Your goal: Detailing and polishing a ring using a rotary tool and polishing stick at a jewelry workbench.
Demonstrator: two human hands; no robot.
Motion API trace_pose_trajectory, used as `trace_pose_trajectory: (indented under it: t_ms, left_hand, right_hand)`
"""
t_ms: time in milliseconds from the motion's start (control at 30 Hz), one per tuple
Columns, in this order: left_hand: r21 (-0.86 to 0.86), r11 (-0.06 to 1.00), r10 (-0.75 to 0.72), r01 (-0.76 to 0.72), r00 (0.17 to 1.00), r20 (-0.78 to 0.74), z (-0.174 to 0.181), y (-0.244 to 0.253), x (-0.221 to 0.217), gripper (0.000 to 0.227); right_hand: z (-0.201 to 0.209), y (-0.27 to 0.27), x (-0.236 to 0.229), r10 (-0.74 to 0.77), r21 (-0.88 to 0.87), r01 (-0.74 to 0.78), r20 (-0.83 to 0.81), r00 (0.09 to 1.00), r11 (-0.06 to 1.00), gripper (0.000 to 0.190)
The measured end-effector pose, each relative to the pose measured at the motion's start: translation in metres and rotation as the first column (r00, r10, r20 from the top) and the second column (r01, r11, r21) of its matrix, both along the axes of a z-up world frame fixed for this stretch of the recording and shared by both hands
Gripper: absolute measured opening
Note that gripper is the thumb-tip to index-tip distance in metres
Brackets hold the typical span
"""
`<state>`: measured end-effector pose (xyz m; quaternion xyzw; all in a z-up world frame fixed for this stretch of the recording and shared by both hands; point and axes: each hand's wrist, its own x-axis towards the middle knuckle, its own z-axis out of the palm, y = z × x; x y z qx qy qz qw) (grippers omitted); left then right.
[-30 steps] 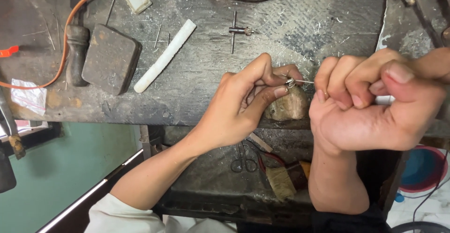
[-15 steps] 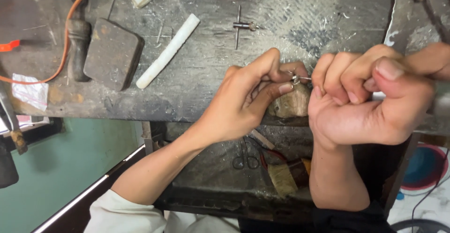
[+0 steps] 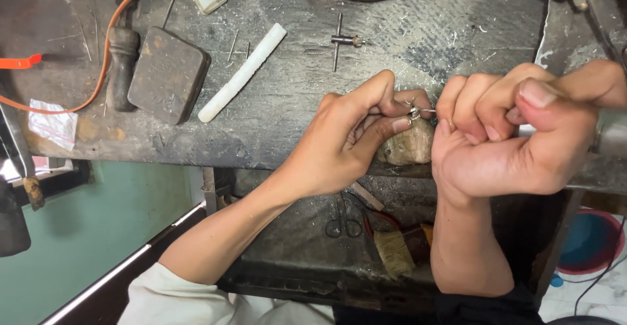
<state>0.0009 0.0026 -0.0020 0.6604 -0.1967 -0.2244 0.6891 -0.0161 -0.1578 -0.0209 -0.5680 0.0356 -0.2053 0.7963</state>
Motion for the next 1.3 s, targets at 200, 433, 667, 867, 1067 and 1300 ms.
trace_pose_trajectory:
  t_ms: [200, 433, 667, 867, 1067, 1300]
  left_hand:
    - [0.022, 1.000, 0.008, -0.008, 1.000, -0.005, -0.001, 0.001, -0.001, 0.029]
    - [-0.089, 0.996, 0.001, -0.010, 0.995, -0.100, -0.005, 0.001, -0.003, 0.032]
    - [-0.178, 0.978, 0.075, -0.108, 0.980, -0.182, -0.008, -0.003, -0.009, 0.024]
    - [-0.247, 0.947, 0.156, -0.205, 0.966, -0.204, -0.009, -0.006, -0.018, 0.022]
    - [-0.034, 0.966, 0.260, -0.258, 0.962, 0.079, 0.009, 0.006, -0.026, 0.027]
    - [0.353, 0.843, 0.126, -0.406, 0.787, 0.605, 0.009, 0.037, -0.044, 0.024]
  right_hand:
    - [-0.001, 0.002, 0.003, -0.025, -0.043, 0.028, 0.070, 0.997, 0.999, 0.027]
    - [-0.004, -0.010, -0.007, -0.052, 0.013, 0.051, 0.087, 0.995, 0.999, 0.019]
    - [0.015, -0.022, -0.015, -0.020, 0.072, 0.020, 0.008, 1.000, 0.997, 0.030]
    - [0.025, -0.024, -0.020, -0.031, 0.089, 0.033, -0.017, 0.999, 0.995, 0.033]
    - [0.024, -0.031, -0.026, -0.066, 0.120, 0.059, 0.056, 0.996, 0.991, 0.033]
    - [0.004, -0.046, -0.033, -0.050, 0.004, 0.050, 0.155, 0.987, 0.999, 0.036]
